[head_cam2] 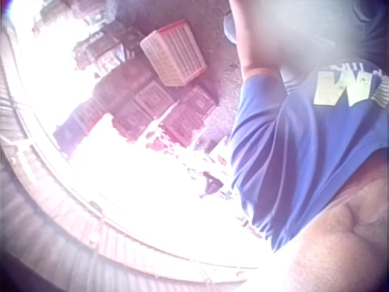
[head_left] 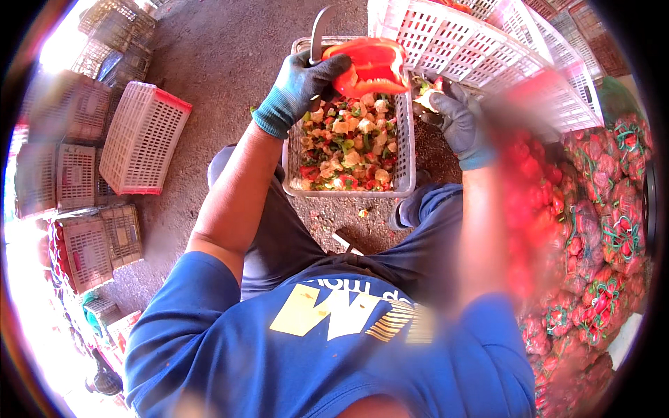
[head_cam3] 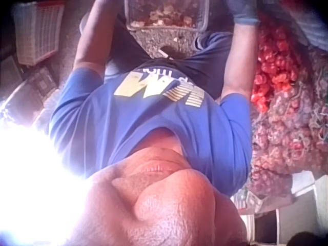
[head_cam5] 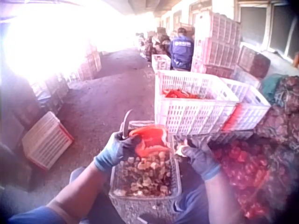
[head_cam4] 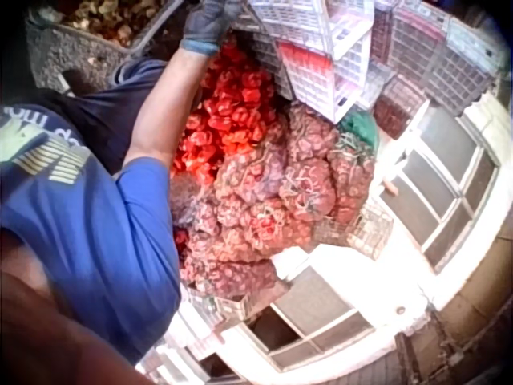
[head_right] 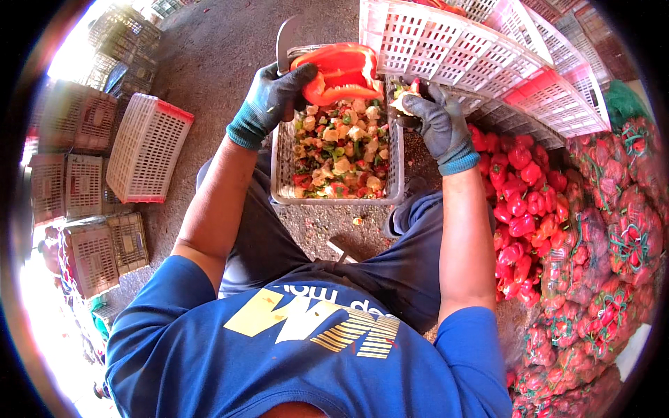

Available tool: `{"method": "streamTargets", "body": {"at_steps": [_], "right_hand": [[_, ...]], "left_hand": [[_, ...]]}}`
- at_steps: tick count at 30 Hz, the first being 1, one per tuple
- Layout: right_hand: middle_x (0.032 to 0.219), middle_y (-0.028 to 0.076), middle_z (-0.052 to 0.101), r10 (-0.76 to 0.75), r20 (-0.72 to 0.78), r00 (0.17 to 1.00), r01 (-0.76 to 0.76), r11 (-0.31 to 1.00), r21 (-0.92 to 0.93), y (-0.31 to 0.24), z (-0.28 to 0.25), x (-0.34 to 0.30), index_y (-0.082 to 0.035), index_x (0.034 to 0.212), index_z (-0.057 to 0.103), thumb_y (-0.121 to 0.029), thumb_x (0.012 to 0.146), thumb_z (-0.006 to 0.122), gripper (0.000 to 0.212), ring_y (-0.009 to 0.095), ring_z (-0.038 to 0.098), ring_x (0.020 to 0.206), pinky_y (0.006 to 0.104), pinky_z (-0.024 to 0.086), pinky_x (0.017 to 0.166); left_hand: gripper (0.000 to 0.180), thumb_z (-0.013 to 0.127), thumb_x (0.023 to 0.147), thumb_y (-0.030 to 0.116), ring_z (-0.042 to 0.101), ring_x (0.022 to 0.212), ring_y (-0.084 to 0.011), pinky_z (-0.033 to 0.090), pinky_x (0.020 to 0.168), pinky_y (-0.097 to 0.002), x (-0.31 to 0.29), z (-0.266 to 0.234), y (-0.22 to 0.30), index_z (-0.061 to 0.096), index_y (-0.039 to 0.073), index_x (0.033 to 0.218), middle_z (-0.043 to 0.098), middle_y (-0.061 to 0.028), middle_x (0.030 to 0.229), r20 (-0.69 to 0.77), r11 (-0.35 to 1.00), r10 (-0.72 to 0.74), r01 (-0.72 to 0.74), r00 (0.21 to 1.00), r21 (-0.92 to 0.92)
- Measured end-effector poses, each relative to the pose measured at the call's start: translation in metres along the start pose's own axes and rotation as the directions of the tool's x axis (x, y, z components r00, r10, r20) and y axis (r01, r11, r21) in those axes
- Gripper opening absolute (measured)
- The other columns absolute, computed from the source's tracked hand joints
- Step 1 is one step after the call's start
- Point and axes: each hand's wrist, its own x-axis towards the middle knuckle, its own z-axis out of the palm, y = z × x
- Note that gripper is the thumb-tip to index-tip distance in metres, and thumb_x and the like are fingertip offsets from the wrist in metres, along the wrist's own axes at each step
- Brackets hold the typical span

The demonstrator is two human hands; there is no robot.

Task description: The person cuts red peppers using a knife, removes the stems, and places the cut pieces into a bin while sitting among crates of produce.

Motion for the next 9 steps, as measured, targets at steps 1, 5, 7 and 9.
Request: {"method": "streamTargets", "body": {"at_steps": [1, 5, 7, 9], "right_hand": [[0.119, 0.004, 0.067, 0.091, 0.03, 0.995, -0.091, 0.996, -0.016, -0.0029, 0.0012, 0.0007, -0.004, 0.138, 0.057, -0.012, 0.086, 0.066, 0.053, 0.016, 0.069, 0.098, 0.0295, 0.061, 0.079], [0.13, 0.008, 0.061, 0.018, 0.057, 0.998, -0.018, 1.0, -0.013, 0.0064, -0.0007, 0.003, -0.003, 0.143, 0.05, -0.013, 0.082, 0.063, 0.063, 0.02, 0.067, 0.106, 0.0337, 0.061, 0.084], [0.132, 0.009, 0.06, 0.042, 0.116, 0.992, -0.044, 0.999, 0.013, 0.0068, 0.0002, 0.0044, -0.003, 0.144, 0.049, -0.014, 0.082, 0.063, 0.064, 0.022, 0.066, 0.109, 0.0351, 0.061, 0.084], [0.133, 0.009, 0.059, 0.048, 0.151, 0.987, -0.052, 0.998, 0.029, 0.0064, 0.0011, 0.0073, -0.003, 0.144, 0.048, -0.015, 0.082, 0.064, 0.065, 0.022, 0.066, 0.111, 0.0357, 0.061, 0.085]], "left_hand": [[0.043, 0.076, 0.092, 0.041, 0.056, 0.056, -0.0069, 0.044, 0.053, -0.0229, 0.0011, -0.0012, -0.0022, 0.073, 0.001, 0.109, 0.068, -0.0021, 0.076, -0.021, 0.999, 0.008, -0.009, 1.0, -0.048], [0.042, 0.074, 0.093, 0.039, 0.061, 0.06, -0.0104, 0.05, 0.057, -0.024, 0.0014, 0.0008, 0.0011, 0.071, 0.002, 0.113, 0.071, -0.0056, 0.081, -0.04, 0.982, -0.015, 0.007, 0.999, -0.187], [0.045, 0.075, 0.092, 0.04, 0.064, 0.062, -0.012, 0.051, 0.058, -0.0248, 0.0019, -0.0022, 0.0011, 0.07, 0.002, 0.114, 0.071, -0.0068, 0.082, -0.034, 0.979, -0.013, 0.006, 0.999, -0.203], [0.049, 0.076, 0.091, 0.043, 0.067, 0.063, -0.0142, 0.054, 0.06, -0.026, 0.0043, -0.0078, -0.0053, 0.07, 0.001, 0.117, 0.072, -0.0088, 0.084, -0.032, 0.981, -0.004, -0.002, 0.999, -0.195]]}}
